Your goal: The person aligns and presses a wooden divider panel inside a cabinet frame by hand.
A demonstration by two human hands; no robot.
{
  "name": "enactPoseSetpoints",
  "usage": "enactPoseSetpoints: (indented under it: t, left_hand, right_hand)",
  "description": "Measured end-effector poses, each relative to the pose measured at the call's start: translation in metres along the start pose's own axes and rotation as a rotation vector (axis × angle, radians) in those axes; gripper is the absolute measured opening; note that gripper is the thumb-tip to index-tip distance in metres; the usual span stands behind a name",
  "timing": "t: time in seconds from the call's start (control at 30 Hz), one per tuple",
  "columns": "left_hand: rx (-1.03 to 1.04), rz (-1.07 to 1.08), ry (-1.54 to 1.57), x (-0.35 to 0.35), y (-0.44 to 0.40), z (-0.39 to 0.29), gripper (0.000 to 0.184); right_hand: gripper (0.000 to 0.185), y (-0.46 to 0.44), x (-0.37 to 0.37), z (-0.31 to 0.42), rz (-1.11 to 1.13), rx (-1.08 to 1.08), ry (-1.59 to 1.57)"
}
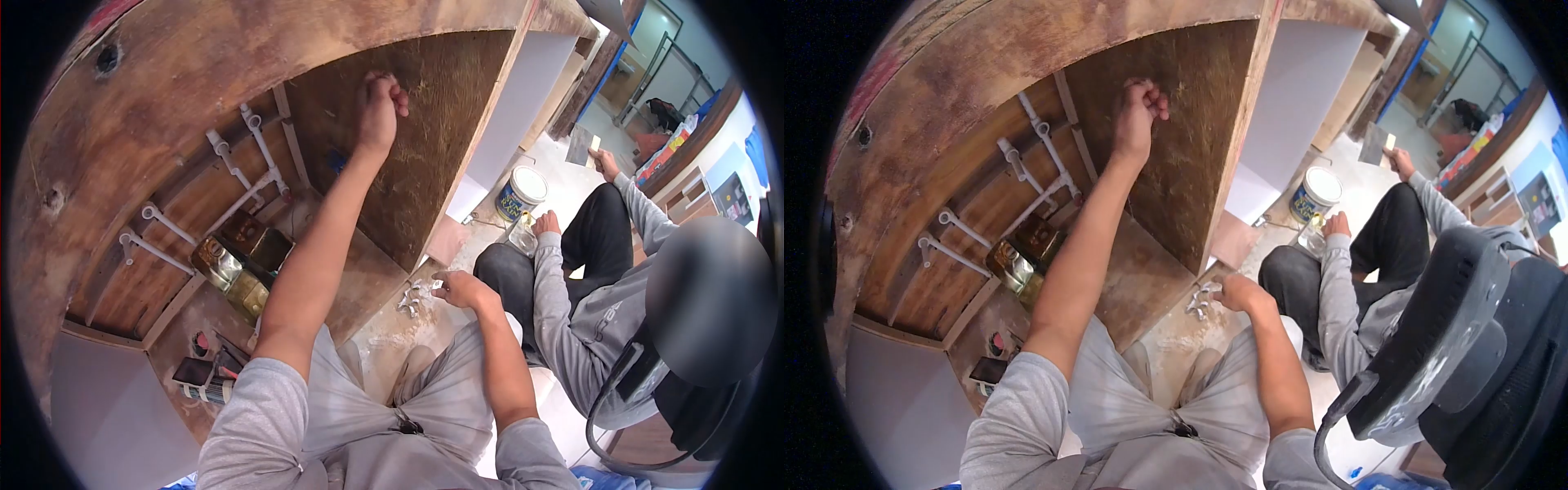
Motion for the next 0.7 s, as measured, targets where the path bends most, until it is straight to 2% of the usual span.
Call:
enactPoseSetpoints:
  t: [0.03, 0.13, 0.23, 0.33, 0.43, 0.53, 0.6, 0.63, 0.7]
  left_hand:
    - [-0.033, 0.018, 0.144, -0.002, -0.001, -0.003, 0.010]
    - [-0.111, 0.068, 0.179, -0.011, 0.000, -0.007, 0.015]
    - [-0.005, 0.057, -0.165, -0.007, 0.009, -0.010, 0.026]
    - [0.020, 0.068, -0.275, -0.010, 0.015, -0.007, 0.027]
    - [-0.096, 0.167, -0.308, -0.014, 0.036, -0.012, 0.021]
    - [-0.266, 0.428, -0.422, -0.031, 0.091, -0.006, 0.018]
    - [-0.525, 0.623, -0.426, -0.045, 0.132, 0.009, 0.021]
    - [-0.655, 0.638, -0.372, -0.055, 0.152, 0.021, 0.026]
    - [-0.771, 0.719, -0.474, -0.071, 0.181, 0.043, 0.029]
  right_hand:
    - [0.053, 0.000, 0.001, 0.000, -0.001, -0.002, -0.007]
    - [0.052, -0.001, 0.000, 0.001, -0.011, -0.009, 0.002]
    - [0.052, -0.001, -0.001, 0.003, -0.009, -0.014, 0.008]
    - [0.051, -0.003, 0.002, 0.000, -0.015, -0.022, 0.001]
    - [0.046, -0.004, 0.005, -0.004, -0.047, -0.030, -0.037]
    - [0.044, -0.008, 0.007, -0.009, -0.042, -0.014, -0.024]
    - [0.044, -0.011, 0.008, -0.011, -0.037, -0.006, -0.009]
    - [0.043, -0.010, 0.009, -0.009, -0.040, -0.010, -0.012]
    - [0.043, -0.004, 0.007, -0.003, -0.051, -0.022, -0.028]
Point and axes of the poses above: each hand's wrist, its own y-axis away from the middle knuckle, its own x-axis out of the palm, z = x × y, the point moved 1 cm from there along -y, towards the middle knuckle, and after that the axes turned 3 degrees about z, right-handed, at the moved point
